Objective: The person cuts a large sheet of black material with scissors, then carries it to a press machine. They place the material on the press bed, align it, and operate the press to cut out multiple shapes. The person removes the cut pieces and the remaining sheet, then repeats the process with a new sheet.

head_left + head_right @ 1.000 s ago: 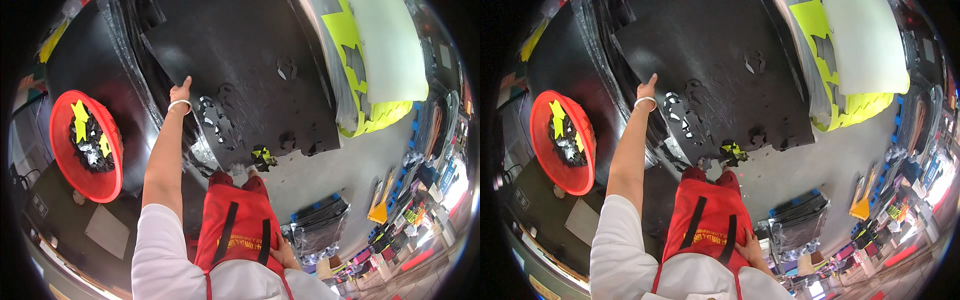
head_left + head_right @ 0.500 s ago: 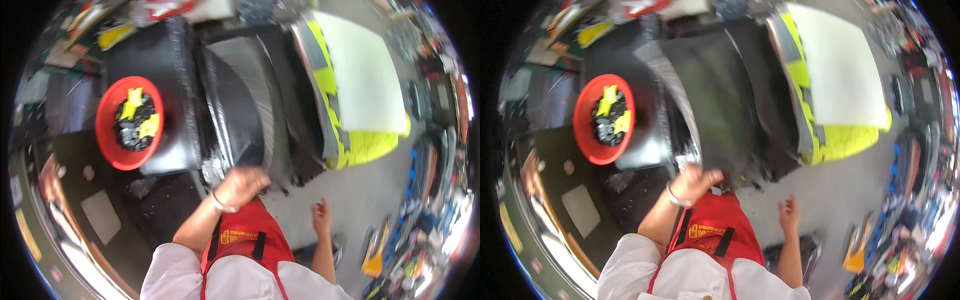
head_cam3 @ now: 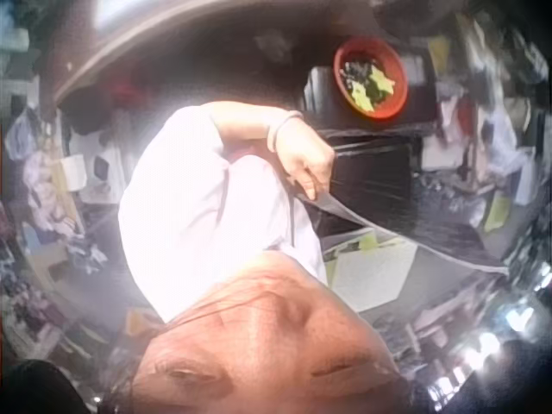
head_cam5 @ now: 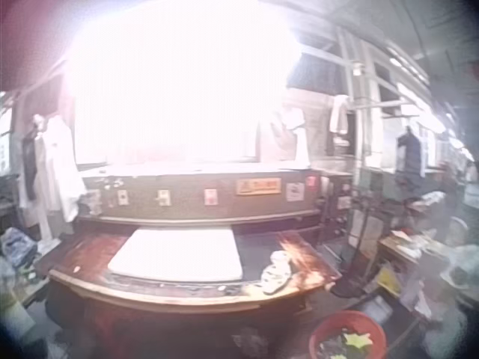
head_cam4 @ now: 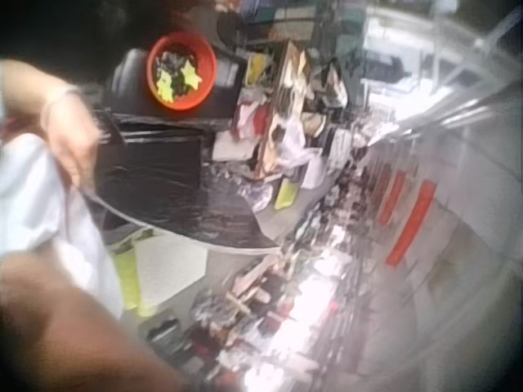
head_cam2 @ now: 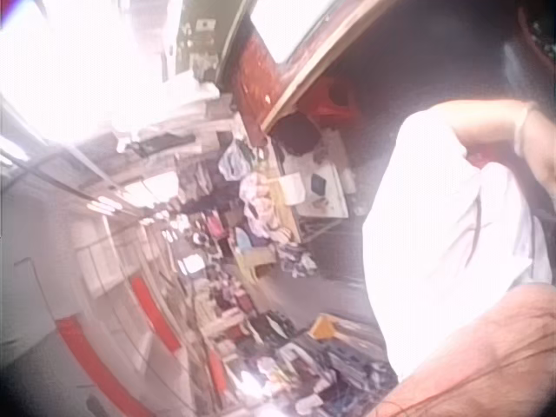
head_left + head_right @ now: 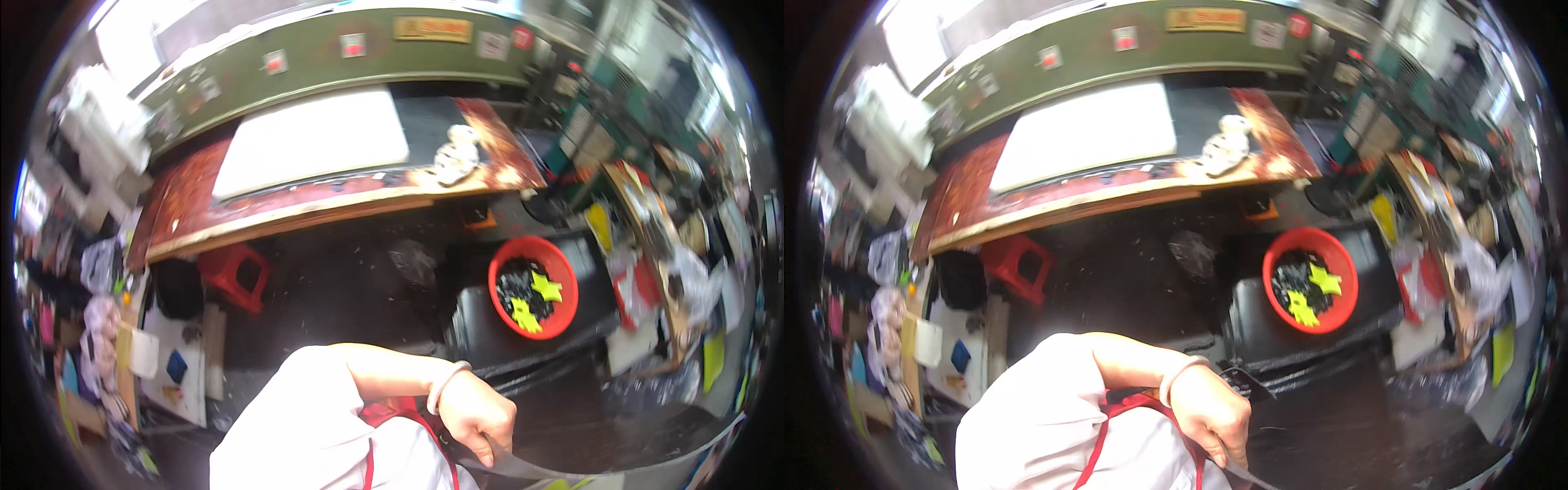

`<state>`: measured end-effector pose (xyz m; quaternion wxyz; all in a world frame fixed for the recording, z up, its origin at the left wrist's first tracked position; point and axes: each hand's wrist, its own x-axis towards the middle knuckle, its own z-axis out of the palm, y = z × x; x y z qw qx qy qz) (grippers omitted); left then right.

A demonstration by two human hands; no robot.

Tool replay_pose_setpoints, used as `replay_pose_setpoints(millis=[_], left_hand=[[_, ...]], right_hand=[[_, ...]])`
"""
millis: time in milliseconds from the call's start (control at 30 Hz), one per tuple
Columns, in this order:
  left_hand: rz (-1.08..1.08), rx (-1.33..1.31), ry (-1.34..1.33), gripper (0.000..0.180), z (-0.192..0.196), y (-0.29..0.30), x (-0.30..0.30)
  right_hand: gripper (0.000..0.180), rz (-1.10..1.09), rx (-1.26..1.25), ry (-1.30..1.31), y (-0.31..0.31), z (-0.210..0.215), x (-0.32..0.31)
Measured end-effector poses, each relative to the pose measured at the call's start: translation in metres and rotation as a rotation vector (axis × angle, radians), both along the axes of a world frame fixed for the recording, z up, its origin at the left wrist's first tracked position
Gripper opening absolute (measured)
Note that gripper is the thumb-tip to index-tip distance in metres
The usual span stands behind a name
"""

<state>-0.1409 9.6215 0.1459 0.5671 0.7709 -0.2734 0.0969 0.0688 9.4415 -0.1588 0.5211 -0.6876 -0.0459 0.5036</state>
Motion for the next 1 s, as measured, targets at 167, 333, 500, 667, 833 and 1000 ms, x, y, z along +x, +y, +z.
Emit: replay_pose_setpoints(millis=[167, 333, 500, 667, 833, 1000], left_hand=[[0.179, 0.125, -0.141, 0.031, 0.015, 0.009, -0.11], [0.37, 0.263, -0.16, 0.026, 0.042, 0.046, -0.226], [0.955, 0.104, -0.15, 0.016, 0.068, 0.089, -0.367], [1.682, -0.035, -0.143, 0.017, 0.051, 0.13, -0.496], [2.358, -0.338, 0.19, 0.036, 0.004, 0.203, -0.6], [2.535, -0.007, 0.967, 0.057, -0.085, 0.212, -0.643]], right_hand=[[0.062, 0.186, 0.083, -0.05, 0.099, 0.043, -0.052], [0.065, 0.237, 0.156, -0.108, 0.185, 0.084, -0.125], [0.067, 0.194, 0.246, -0.158, 0.263, 0.115, -0.175], [0.07, 0.187, 0.495, -0.191, 0.393, 0.17, -0.179], [0.078, 0.18, 0.349, -0.581, 0.557, 0.231, -0.224], [0.042, 0.701, 0.196, -0.636, 0.59, 0.166, -0.276]])
